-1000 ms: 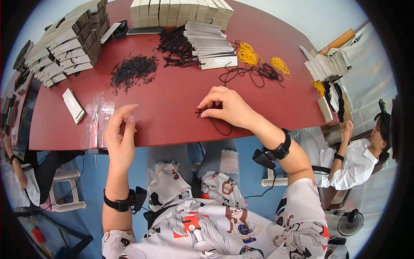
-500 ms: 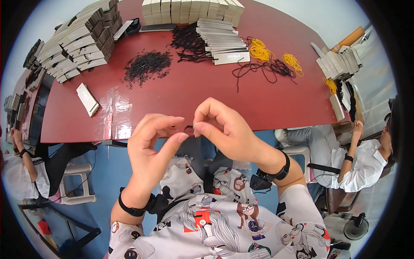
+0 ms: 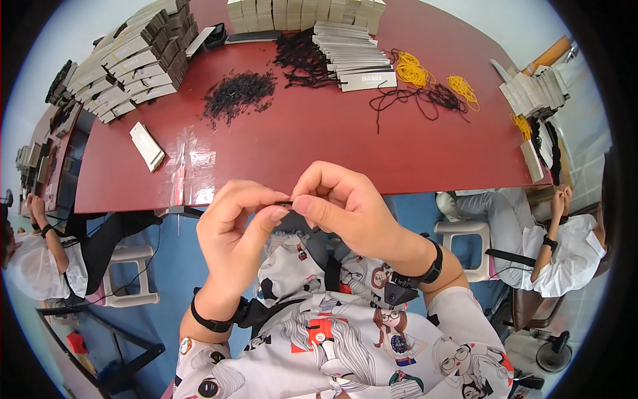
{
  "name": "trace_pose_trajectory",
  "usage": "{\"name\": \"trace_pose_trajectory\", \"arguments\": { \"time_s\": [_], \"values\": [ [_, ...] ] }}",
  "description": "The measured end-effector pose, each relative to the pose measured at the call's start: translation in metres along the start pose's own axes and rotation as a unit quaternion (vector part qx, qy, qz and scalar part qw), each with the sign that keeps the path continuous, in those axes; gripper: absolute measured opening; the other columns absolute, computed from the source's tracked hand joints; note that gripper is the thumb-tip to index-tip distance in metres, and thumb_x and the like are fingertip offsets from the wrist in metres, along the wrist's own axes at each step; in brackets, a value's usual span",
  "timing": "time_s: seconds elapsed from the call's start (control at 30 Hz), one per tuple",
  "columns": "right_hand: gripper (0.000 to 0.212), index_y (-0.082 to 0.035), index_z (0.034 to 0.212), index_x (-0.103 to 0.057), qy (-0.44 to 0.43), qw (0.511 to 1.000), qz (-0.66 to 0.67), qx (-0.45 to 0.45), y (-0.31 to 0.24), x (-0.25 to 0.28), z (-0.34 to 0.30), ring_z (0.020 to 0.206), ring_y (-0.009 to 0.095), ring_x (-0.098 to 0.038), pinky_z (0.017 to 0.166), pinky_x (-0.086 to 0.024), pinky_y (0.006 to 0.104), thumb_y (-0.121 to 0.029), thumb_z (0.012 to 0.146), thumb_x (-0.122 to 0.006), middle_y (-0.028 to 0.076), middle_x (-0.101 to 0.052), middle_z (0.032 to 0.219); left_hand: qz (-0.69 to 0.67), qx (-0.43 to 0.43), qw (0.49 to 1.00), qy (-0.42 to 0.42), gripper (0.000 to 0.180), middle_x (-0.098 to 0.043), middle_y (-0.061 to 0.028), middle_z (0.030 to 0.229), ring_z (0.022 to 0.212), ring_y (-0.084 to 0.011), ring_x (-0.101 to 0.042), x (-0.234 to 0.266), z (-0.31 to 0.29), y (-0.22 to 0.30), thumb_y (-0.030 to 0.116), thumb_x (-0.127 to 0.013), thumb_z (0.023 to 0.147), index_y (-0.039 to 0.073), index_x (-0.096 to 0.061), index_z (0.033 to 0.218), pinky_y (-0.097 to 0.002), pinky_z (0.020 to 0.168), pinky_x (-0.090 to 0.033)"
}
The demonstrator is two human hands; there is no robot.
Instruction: Assembling clothing tags by looping and securing elastic strings through pre-punched holes.
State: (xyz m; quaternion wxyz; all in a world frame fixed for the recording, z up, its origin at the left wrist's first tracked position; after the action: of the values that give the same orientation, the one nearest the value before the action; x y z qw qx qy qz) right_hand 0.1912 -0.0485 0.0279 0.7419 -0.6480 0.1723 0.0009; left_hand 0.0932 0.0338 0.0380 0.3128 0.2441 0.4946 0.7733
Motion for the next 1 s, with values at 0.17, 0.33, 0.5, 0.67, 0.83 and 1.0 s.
{"name": "trace_pose_trajectory", "arguments": {
  "time_s": [0.17, 0.33, 0.5, 0.67, 0.83, 1.0],
  "values": [
    [0.013, -0.002, 0.089, -0.053, -0.012, 0.996, 0.079, -0.048, 0.006, -0.003, -0.001, 0.063, 0.001, -0.042, 0.054, -0.035, 0.0170, -0.014, 0.089, -0.056, -0.003, -0.050, 0.073, -0.079, 0.037, 0.996, -0.020, 0.012, -0.057, -0.0079, 0.089, 0.077, -0.0106, -0.055, 0.000, -0.004, -0.006, -0.004, -0.063, 0.077, -0.003, -0.061, 0.089, -0.0214, 0.067, -0.044],
    [0.013, -0.002, 0.088, -0.053, -0.010, 0.996, 0.076, -0.047, 0.007, -0.004, 0.000, 0.062, 0.001, -0.040, 0.053, -0.033, 0.0169, -0.015, 0.089, -0.056, -0.004, -0.049, 0.072, -0.031, -0.005, 0.999, -0.010, 0.011, -0.056, -0.0074, 0.086, 0.074, -0.0104, -0.054, 0.002, -0.002, 0.000, -0.004, -0.063, 0.078, -0.003, -0.060, 0.088, -0.0213, 0.066, -0.043],
    [0.013, -0.002, 0.088, -0.052, -0.018, 0.995, 0.087, -0.053, 0.009, -0.007, -0.001, 0.061, 0.001, -0.040, 0.051, -0.032, 0.0168, -0.015, 0.089, -0.055, -0.005, -0.048, 0.072, -0.032, -0.010, 0.999, 0.000, 0.009, -0.054, -0.0065, 0.084, 0.072, -0.0098, -0.052, 0.004, -0.003, -0.001, -0.004, -0.062, 0.078, -0.002, -0.059, 0.086, -0.0213, 0.066, -0.042],
    [0.014, -0.002, 0.089, -0.053, -0.020, 0.995, 0.077, -0.058, 0.009, -0.008, -0.001, 0.062, 0.001, -0.040, 0.052, -0.032, 0.0166, -0.016, 0.089, -0.055, -0.005, -0.048, 0.072, -0.027, -0.015, 1.000, -0.005, 0.009, -0.053, -0.0063, 0.085, 0.073, -0.0100, -0.051, 0.003, -0.004, 0.001, -0.005, -0.060, 0.077, -0.002, -0.058, 0.086, -0.0216, 0.067, -0.041],
    [0.013, -0.004, 0.090, -0.052, -0.014, 0.997, 0.065, -0.049, 0.012, -0.008, 0.000, 0.052, 0.000, -0.032, 0.045, -0.023, 0.0165, -0.016, 0.089, -0.054, -0.002, -0.049, 0.066, -0.025, -0.016, 1.000, 0.006, 0.009, -0.053, -0.0060, 0.086, 0.074, -0.0102, -0.049, 0.006, -0.005, 0.000, -0.005, -0.060, 0.077, -0.002, -0.057, 0.086, -0.0220, 0.068, -0.040],
    [0.014, -0.002, 0.089, -0.053, -0.028, 0.994, 0.087, -0.060, 0.012, -0.009, -0.001, 0.062, 0.001, -0.040, 0.052, -0.032, 0.0168, -0.016, 0.089, -0.055, -0.005, -0.048, 0.072, -0.034, -0.012, 0.999, 0.006, 0.009, -0.053, -0.0061, 0.086, 0.074, -0.0102, -0.049, 0.007, -0.004, 0.001, -0.005, -0.059, 0.077, -0.002, -0.057, 0.086, -0.0217, 0.069, -0.040]
  ]
}}
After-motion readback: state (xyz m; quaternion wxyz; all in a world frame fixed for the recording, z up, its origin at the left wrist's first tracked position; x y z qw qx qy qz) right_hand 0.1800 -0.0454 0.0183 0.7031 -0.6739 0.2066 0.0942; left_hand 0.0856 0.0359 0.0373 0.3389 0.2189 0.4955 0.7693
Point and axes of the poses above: each hand's wrist, its own z-axis towards the middle knuckle, its own x-axis out of the back of the hand, y = z × x, the point moved 8 cm from there along z, towards the middle knuckle
